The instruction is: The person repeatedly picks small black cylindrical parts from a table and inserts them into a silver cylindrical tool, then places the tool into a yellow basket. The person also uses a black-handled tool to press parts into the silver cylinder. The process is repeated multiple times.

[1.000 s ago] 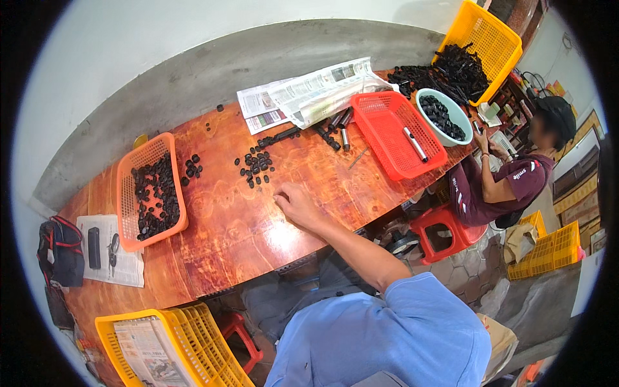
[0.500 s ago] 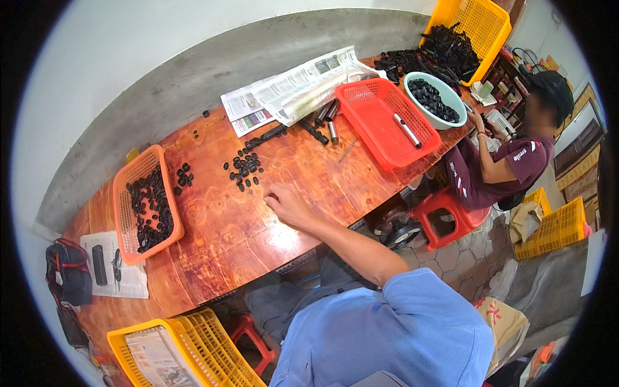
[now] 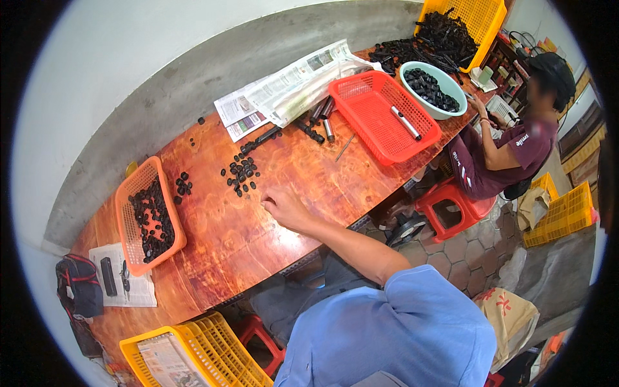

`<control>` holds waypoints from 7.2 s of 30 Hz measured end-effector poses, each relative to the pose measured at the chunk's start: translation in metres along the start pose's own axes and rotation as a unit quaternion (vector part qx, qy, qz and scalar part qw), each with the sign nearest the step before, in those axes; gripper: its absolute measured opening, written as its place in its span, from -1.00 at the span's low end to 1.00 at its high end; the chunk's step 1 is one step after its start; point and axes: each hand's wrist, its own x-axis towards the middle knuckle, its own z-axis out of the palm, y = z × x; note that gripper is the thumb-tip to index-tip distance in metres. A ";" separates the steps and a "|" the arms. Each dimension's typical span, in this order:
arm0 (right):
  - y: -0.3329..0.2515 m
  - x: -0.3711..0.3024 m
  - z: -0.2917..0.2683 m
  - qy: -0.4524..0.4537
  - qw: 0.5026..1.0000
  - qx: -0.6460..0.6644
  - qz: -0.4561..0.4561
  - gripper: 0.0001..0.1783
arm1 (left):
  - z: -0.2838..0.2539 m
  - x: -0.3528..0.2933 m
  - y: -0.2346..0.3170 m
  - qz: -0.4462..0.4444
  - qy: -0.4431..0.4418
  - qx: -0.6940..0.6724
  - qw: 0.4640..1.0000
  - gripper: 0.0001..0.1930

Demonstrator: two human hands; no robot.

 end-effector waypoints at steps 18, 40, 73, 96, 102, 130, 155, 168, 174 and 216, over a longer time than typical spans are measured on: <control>-0.009 -0.016 -0.098 0.006 0.998 -0.039 -0.052 -0.74 | -0.173 0.012 0.252 0.317 0.192 -0.137 0.919 -0.47; 0.111 0.058 -0.352 -0.048 0.768 -0.513 0.381 -0.64 | -0.041 -0.152 0.455 0.335 -0.217 -0.486 0.777 -0.75; -0.238 -0.045 -0.175 -0.172 0.845 0.203 -0.464 -0.92 | -0.023 -0.157 0.517 -0.127 -0.565 -0.777 0.246 -0.67; -0.130 0.035 -0.068 -0.008 0.990 0.024 -0.140 -0.86 | -0.021 -0.152 0.511 -0.120 -0.571 -0.792 0.178 -0.59; -0.006 0.057 0.006 -0.099 0.983 -0.145 -0.056 -0.65 | -0.023 -0.150 0.516 -0.111 -0.589 -0.770 0.218 -0.57; -0.004 0.024 -0.015 -0.171 0.970 -0.172 -0.032 -0.80 | -0.016 -0.153 0.514 -0.091 -0.576 -0.783 0.217 -0.49; 0.002 0.009 -0.026 -0.149 0.980 -0.128 -0.019 -0.73 | -0.013 -0.163 0.493 0.048 -0.605 -0.778 0.165 -0.57; -0.052 -0.007 -0.043 -0.130 0.991 -0.013 0.006 -0.76 | -0.018 -0.155 0.510 -0.133 -0.594 -0.772 0.182 -0.56; -0.066 -0.018 -0.037 -0.152 0.981 -0.022 -0.115 -0.72 | -0.019 -0.158 0.513 -0.106 -0.591 -0.779 0.181 -0.53; -0.063 -0.059 -0.055 -0.197 0.890 0.322 0.257 -0.71 | -0.076 -0.189 0.493 -0.054 -0.663 -0.664 0.343 -0.55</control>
